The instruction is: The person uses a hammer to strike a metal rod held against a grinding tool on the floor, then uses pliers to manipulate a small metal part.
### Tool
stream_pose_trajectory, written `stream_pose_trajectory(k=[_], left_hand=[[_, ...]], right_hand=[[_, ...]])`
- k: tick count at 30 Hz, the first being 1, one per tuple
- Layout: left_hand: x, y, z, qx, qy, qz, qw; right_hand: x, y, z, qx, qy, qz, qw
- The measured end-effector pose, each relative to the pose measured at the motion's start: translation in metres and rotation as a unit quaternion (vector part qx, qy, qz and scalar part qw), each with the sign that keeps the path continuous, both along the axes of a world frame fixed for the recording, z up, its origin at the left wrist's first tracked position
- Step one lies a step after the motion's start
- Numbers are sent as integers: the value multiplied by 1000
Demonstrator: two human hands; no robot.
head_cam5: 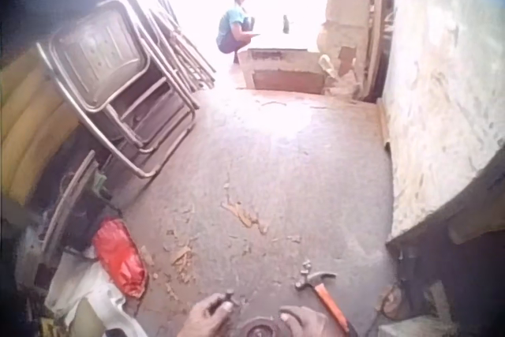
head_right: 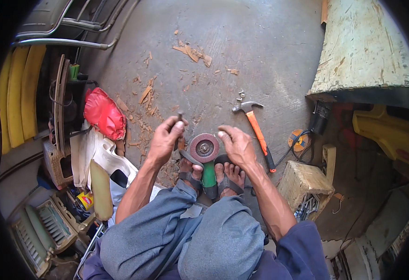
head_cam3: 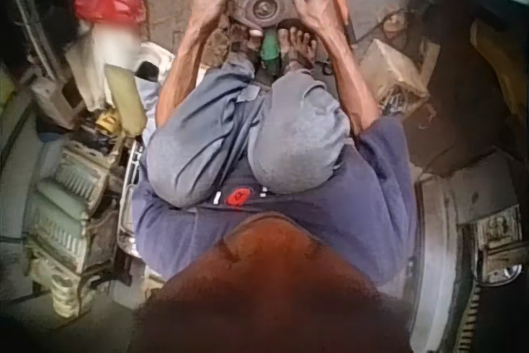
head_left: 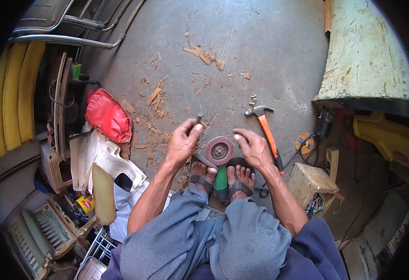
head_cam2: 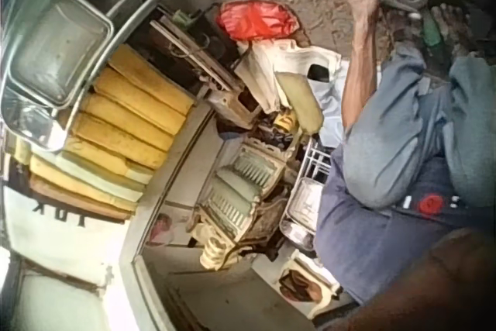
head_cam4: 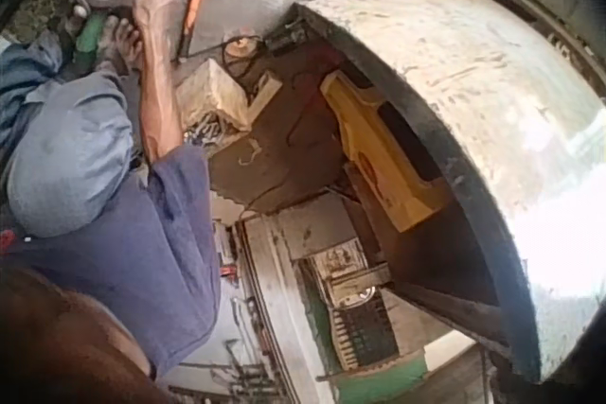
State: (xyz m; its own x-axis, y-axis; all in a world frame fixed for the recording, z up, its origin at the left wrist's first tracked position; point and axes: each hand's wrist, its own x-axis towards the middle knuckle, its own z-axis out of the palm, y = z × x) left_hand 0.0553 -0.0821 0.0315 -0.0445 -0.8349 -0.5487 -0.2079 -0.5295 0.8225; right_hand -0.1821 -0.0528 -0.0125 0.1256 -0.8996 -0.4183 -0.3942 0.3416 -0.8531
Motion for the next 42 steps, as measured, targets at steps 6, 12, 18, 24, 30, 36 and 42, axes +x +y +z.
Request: stream_pose_trajectory(k=[6, 12, 18, 24, 30, 36, 42], left_hand=[[-16, -5, 29, -52, 228, 40, 972], [-7, 34, 12, -96, 216, -5, 972], [0, 45, 6, -109, 199, 11, 974], [-8, 42, 5, -114, 218, 13, 969], [-14, 39, 7, -83, 144, -31, 986], [-23, 34, 5, -121, 32, -78, 989], [-38, 10, 24, -172, -81, -154, 970]], right_hand=[[-38, 1, 2, -186, 231, -90, 951], [-56, 14, -23, -103, 337, -46, 935], [-61, 14, -39, -24, 289, -10, 957], [-61, 9, -36, -15, 236, -22, 971], [-58, 6, -24, -2, 210, -60, 976], [-54, -3, 31, 2, 140, -50, 989], [-48, -24, 138, 54, -16, -36, 998]])
